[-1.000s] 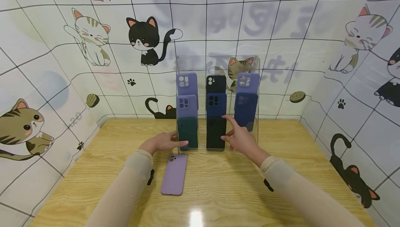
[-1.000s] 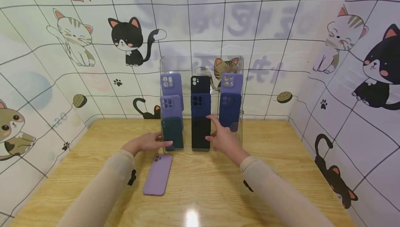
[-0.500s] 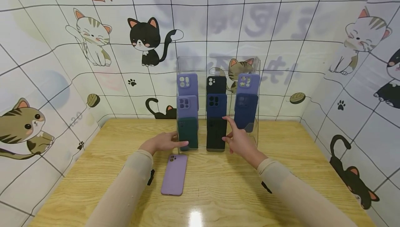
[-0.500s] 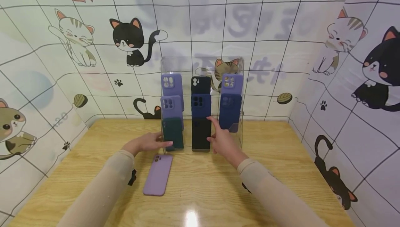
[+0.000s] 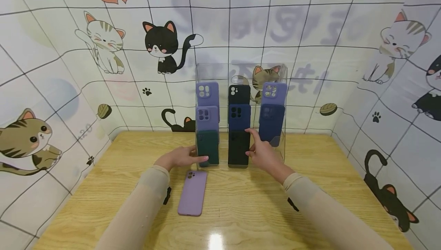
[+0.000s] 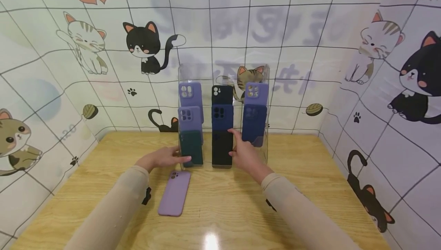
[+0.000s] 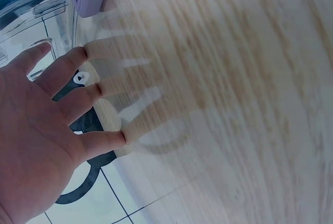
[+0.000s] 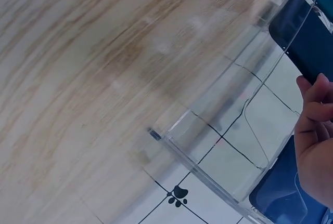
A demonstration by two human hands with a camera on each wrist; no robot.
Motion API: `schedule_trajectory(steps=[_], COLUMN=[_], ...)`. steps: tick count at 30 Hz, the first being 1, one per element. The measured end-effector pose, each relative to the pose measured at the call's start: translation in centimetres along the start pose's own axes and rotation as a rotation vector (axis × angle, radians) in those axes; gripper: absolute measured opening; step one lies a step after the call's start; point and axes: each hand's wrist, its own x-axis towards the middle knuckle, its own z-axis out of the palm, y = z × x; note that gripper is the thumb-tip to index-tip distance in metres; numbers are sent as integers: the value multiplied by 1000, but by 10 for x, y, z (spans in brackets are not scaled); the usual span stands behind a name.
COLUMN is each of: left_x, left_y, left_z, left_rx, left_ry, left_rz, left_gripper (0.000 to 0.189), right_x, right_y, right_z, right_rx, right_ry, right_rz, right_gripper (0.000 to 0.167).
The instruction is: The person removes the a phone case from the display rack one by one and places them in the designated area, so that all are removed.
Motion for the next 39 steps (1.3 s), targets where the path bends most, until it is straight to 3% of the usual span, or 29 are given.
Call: schedule_trajectory(steps=[14, 23, 31, 39], left_x=[-1, -2, -2, -2], left_y=[4, 2, 2, 3], left_z=[0, -1, -2, -2], left_rx=[13, -2, 2, -3], left_ry=[-8, -7, -11, -11], left_rz=[3, 3, -1, 2], left_gripper=[117, 114, 115, 115], right_x=[-1, 3, -1, -8], right_y=[2, -14, -33, -52], right_z=[-5, -26, -41, -34], right_rx=[0, 41, 171, 272], right_ry=[40, 86, 1, -117], right_rz=[-75, -123, -76, 16], right_gripper=[80, 81, 84, 89])
